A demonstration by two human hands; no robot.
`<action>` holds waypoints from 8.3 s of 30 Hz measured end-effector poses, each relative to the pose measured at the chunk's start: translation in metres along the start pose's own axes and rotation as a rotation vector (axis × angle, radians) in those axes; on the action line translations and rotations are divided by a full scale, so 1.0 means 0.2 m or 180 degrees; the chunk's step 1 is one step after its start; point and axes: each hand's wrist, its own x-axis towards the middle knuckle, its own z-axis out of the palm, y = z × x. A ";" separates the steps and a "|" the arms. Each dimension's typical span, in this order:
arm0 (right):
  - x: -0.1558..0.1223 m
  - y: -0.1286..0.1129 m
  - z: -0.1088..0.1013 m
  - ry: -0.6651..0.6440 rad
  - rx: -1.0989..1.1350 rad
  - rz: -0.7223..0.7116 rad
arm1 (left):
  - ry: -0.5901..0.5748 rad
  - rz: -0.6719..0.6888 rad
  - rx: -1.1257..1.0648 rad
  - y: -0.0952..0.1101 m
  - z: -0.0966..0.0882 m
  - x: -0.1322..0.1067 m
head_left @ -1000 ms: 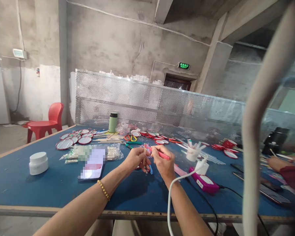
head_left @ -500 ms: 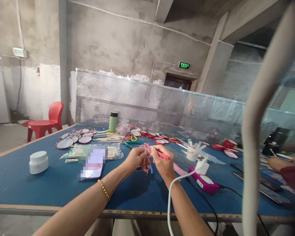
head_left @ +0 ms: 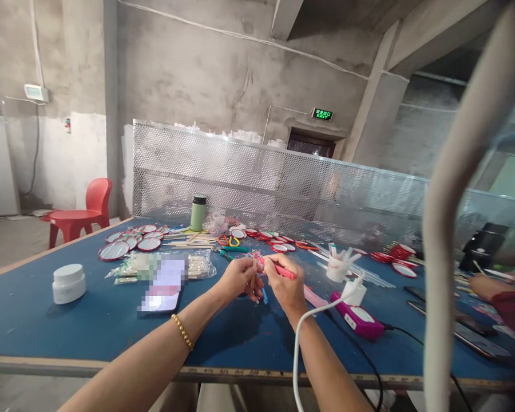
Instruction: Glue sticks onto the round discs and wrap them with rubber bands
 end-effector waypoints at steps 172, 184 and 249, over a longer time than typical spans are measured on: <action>0.04 0.05 0.04 -0.0350 -0.0028 -0.0372 | -0.0198 0.0226 0.0257 -0.08 -0.09 0.03; 0.05 0.05 0.04 -0.0310 -0.0016 -0.0411 | -0.0235 0.0201 0.0311 -0.06 -0.10 0.02; 0.04 0.05 0.04 -0.0353 -0.0166 -0.0646 | -0.0188 0.0175 0.0446 -0.02 -0.09 0.01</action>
